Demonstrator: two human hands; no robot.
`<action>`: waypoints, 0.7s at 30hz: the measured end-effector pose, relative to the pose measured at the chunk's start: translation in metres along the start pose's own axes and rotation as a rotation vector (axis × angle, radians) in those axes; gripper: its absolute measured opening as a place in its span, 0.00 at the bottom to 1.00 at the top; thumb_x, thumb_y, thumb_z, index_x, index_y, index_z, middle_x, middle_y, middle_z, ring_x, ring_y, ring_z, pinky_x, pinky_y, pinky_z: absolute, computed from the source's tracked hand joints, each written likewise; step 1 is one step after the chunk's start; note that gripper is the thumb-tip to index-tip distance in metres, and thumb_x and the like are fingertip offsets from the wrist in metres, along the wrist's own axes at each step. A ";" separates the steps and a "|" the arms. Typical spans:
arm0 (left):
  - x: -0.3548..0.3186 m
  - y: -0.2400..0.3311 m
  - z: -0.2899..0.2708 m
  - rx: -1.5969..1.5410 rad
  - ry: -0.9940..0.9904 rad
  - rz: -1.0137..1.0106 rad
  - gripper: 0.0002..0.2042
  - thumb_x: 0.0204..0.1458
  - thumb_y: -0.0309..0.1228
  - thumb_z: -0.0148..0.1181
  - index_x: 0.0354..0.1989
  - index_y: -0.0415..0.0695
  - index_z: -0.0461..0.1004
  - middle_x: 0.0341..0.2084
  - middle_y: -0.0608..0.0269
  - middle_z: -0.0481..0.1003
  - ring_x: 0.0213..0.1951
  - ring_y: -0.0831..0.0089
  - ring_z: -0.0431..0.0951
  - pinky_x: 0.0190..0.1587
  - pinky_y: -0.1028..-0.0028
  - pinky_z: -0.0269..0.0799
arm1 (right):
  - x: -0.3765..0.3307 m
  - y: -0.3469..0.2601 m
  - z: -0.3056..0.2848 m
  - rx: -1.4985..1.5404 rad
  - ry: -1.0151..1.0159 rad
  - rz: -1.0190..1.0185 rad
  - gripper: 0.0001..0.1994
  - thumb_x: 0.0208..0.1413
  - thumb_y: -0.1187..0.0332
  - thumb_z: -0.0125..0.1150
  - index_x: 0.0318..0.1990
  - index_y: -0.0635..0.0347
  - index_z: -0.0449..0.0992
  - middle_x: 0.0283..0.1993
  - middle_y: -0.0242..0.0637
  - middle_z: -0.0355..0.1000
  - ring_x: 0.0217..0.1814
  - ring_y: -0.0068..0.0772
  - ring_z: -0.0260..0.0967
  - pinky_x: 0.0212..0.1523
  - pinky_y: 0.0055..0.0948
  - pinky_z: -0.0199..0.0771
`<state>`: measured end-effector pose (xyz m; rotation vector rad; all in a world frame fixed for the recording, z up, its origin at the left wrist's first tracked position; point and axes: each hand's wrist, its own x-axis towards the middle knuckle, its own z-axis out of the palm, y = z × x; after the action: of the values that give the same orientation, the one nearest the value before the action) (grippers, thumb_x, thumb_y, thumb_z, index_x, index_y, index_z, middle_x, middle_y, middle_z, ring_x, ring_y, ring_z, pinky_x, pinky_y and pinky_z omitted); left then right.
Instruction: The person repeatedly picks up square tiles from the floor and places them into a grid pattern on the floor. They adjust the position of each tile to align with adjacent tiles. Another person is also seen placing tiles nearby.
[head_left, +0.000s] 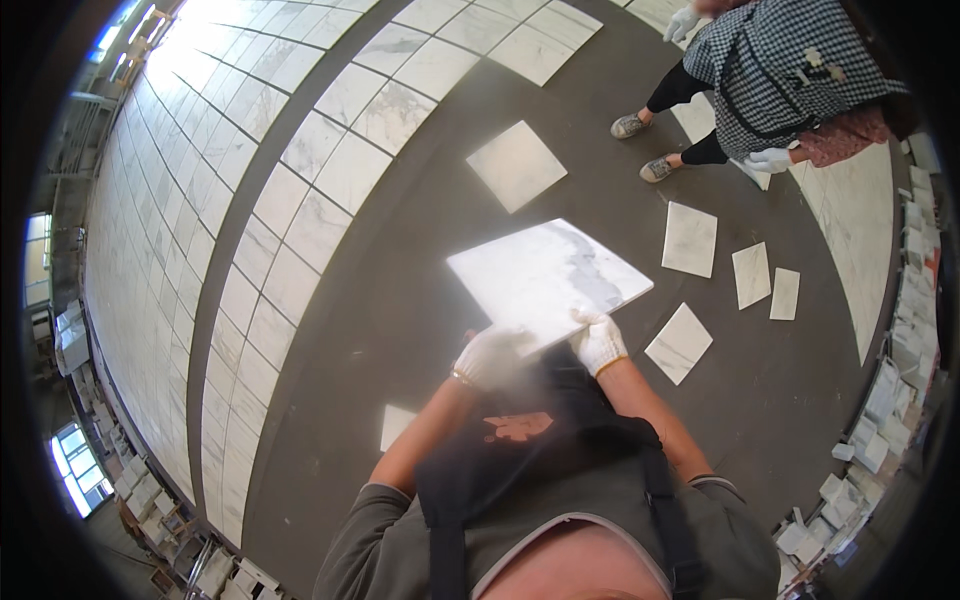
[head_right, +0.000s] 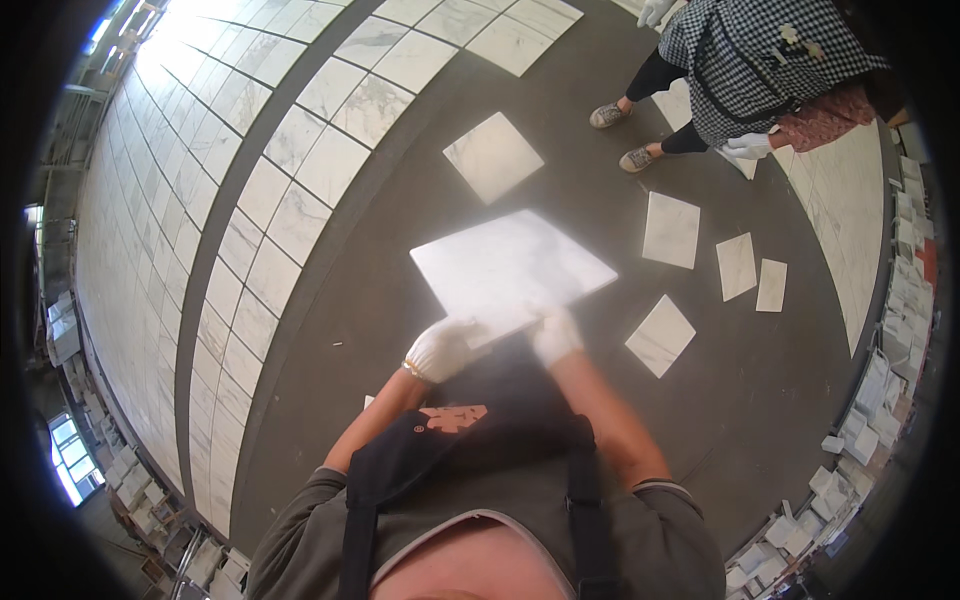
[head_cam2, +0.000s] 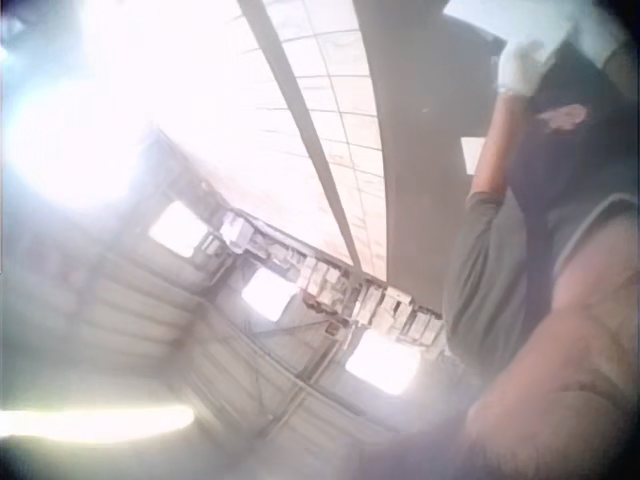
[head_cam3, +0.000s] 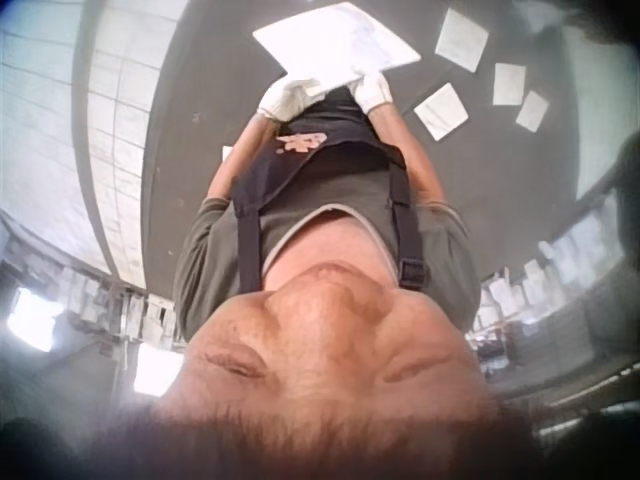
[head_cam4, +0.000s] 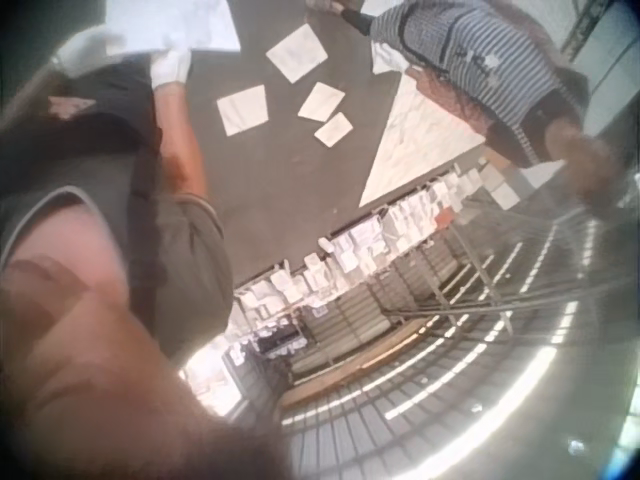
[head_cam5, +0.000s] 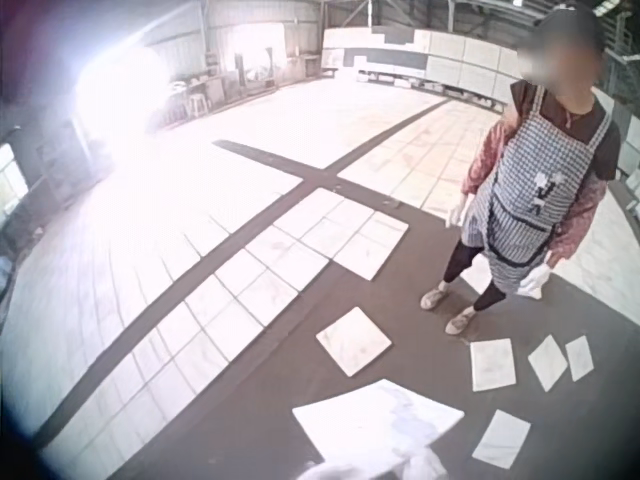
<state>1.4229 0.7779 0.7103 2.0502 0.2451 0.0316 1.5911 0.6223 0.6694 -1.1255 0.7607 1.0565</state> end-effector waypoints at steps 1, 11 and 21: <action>0.014 -0.006 -0.018 0.034 -0.042 -0.008 0.08 0.56 0.26 0.61 0.43 0.41 0.78 0.36 0.61 0.79 0.38 0.70 0.78 0.41 0.72 0.76 | 0.011 -0.010 0.007 0.094 0.048 0.025 0.08 0.60 0.75 0.57 0.43 0.69 0.77 0.33 0.37 0.72 0.31 0.31 0.72 0.29 0.26 0.73; 0.160 -0.095 -0.111 -0.477 0.064 -0.181 0.04 0.42 0.28 0.58 0.22 0.52 0.69 0.28 0.68 0.70 0.35 0.66 0.72 0.34 0.70 0.73 | 0.115 -0.142 0.050 0.145 0.031 -0.160 0.16 0.54 0.78 0.58 0.52 0.67 0.73 0.45 0.44 0.72 0.43 0.39 0.73 0.39 0.35 0.77; 0.315 -0.172 -0.127 -1.007 0.313 -0.677 0.02 0.61 0.25 0.49 0.38 0.46 0.68 0.31 0.65 0.68 0.31 0.69 0.69 0.32 0.70 0.67 | 0.292 -0.281 0.154 -0.255 -0.144 -0.197 0.09 0.52 0.81 0.62 0.42 0.71 0.78 0.36 0.33 0.71 0.35 0.26 0.69 0.34 0.27 0.72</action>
<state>1.6876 1.0253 0.5934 0.8878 0.9020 0.0453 1.9508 0.8293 0.5449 -1.2966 0.3989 1.0741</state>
